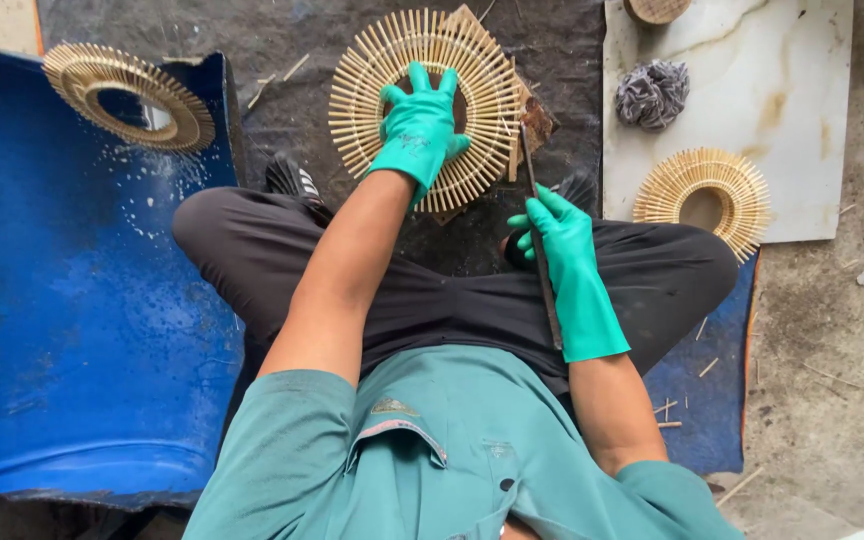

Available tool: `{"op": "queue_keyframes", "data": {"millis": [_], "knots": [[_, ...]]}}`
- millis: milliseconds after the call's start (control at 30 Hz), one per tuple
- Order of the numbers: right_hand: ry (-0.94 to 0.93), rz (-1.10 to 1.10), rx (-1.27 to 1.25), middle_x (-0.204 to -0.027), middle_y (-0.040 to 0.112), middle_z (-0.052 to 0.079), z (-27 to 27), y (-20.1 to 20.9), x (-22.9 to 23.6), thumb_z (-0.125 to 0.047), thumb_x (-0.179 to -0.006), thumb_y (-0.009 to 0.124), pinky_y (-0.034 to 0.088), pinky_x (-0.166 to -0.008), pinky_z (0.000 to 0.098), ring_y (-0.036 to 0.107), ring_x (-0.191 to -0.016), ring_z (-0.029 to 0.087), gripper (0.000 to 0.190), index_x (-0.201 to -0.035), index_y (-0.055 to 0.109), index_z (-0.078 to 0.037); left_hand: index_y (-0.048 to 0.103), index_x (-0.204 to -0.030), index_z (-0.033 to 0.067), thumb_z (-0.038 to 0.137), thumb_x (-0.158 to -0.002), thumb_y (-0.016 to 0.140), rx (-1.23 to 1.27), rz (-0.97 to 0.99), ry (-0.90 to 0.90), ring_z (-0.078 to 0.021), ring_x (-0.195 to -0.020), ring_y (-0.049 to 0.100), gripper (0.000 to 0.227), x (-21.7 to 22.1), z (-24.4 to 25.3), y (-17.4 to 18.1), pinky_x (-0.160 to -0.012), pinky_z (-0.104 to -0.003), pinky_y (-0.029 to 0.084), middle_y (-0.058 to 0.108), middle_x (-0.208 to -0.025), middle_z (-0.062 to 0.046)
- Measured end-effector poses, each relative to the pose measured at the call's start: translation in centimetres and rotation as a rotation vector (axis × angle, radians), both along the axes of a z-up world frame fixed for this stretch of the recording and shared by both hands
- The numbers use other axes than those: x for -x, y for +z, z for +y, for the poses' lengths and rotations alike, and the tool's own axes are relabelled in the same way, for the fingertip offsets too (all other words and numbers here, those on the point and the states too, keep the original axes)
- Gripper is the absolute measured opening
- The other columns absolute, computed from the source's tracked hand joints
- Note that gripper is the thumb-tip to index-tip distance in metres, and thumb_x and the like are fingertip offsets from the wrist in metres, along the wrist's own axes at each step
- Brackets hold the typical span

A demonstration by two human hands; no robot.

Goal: The recorder is scraping and smoothing bamboo slats on a circular mirror frame using a hand tool.

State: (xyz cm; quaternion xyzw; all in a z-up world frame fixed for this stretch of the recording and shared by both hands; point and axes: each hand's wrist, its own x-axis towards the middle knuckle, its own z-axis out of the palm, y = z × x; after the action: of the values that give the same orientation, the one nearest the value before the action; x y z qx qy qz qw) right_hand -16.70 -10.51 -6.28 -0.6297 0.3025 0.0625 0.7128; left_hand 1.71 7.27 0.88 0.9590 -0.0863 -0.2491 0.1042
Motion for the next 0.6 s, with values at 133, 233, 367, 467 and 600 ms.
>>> {"op": "queue_keyframes", "data": {"millis": [133,233,367,467,600], "knots": [[0.021,0.027,0.022,-0.089,0.077,0.009,-0.4,0.0,-0.1,-0.020,-0.100,0.065,0.050,-0.045,0.0251,0.062,-0.054,0.010,0.047,-0.145,0.058,-0.010,0.024,-0.160,0.0364,0.043,-0.077,0.088,-0.021,0.035,0.006,-0.0636,-0.143,0.020,0.105,-0.1,-0.1,0.6,-0.089,-0.069,0.056,0.007,-0.168,-0.016],[-0.016,-0.017,0.025,-0.092,0.078,0.008,-0.3,0.1,0.1,-0.021,-0.102,0.064,0.052,-0.047,0.0238,0.063,-0.056,0.008,0.046,-0.146,0.060,-0.008,0.021,-0.160,0.0375,0.043,-0.077,0.088,-0.029,0.011,0.003,-0.0626,-0.145,0.018,0.107,-0.5,-0.3,-0.9,-0.088,-0.067,0.058,0.004,-0.169,-0.014],[0.050,0.004,-0.025,-0.090,0.077,0.010,-0.9,-0.8,-0.1,-0.020,-0.100,0.065,0.051,-0.046,0.0248,0.063,-0.055,0.010,0.047,-0.145,0.059,-0.007,0.020,-0.161,0.0377,0.043,-0.078,0.087,-0.041,0.027,-0.001,-0.0614,-0.146,0.018,0.108,-0.4,-0.2,-0.6,-0.088,-0.068,0.058,0.003,-0.170,-0.013],[-0.083,-0.009,0.000,-0.093,0.078,0.010,-0.6,-1.1,-0.4,-0.021,-0.101,0.065,0.052,-0.047,0.0247,0.064,-0.056,0.010,0.046,-0.144,0.059,-0.006,0.020,-0.162,0.0388,0.044,-0.078,0.088,-0.041,0.040,-0.003,-0.0618,-0.146,0.017,0.108,-0.4,-0.1,0.0,-0.090,-0.069,0.057,0.004,-0.170,-0.013],[-0.034,-0.025,-0.031,-0.093,0.078,0.012,-0.3,-1.8,-0.9,-0.021,-0.101,0.066,0.052,-0.047,0.0254,0.064,-0.056,0.011,0.046,-0.144,0.057,-0.005,0.024,-0.160,0.0406,0.039,-0.076,0.089,-0.014,0.040,-0.002,-0.0615,-0.147,0.015,0.107,-0.3,-0.1,-0.1,-0.095,-0.072,0.052,0.002,-0.171,-0.012]]}}
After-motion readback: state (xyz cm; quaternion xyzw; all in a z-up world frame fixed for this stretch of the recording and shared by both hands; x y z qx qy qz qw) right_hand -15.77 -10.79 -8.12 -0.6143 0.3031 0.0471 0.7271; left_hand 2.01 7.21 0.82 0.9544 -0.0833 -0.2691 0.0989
